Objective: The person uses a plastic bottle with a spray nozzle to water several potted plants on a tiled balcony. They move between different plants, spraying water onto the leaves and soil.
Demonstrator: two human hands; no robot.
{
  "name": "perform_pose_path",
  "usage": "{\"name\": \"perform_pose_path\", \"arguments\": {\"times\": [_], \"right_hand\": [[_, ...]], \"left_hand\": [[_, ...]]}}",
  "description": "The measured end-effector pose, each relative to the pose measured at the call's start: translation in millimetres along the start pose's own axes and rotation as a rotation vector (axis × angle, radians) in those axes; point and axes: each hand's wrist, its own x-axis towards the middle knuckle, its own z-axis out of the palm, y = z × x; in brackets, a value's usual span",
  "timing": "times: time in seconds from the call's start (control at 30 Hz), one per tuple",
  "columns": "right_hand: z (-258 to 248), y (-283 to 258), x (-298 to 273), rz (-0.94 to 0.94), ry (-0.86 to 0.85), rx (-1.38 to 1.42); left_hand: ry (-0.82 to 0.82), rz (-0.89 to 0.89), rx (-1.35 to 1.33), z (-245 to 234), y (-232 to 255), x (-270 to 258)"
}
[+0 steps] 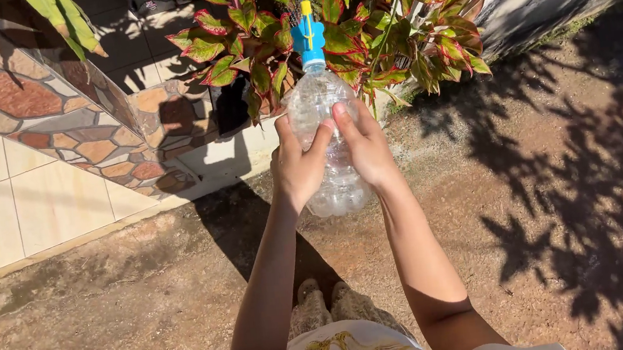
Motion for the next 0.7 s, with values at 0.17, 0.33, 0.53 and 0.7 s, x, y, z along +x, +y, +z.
{"name": "perform_pose_path", "arguments": {"times": [0.17, 0.33, 0.53, 0.7], "right_hand": [[-2.7, -20.2, 9.5, -0.107, -0.008, -0.013], [-0.9, -24.5, 17.8, -0.321, -0.056, 0.055], [-20.6, -6.6, 40.6, -0.144, -0.235, -0.047], [-64.8, -49.3, 51.3, -0.453, -0.324, 0.074]], "left_hand": [[0.045, 0.008, 0.014, -16.2, 27.1, -2.3], [0.168, 0.095, 0.005, -5.4, -12.1, 18.2], [0.283, 0.181, 0.601, 27.0, -19.2, 15.8], [0.775, 0.716, 0.618, 65.0, -25.9, 44.9]]}}
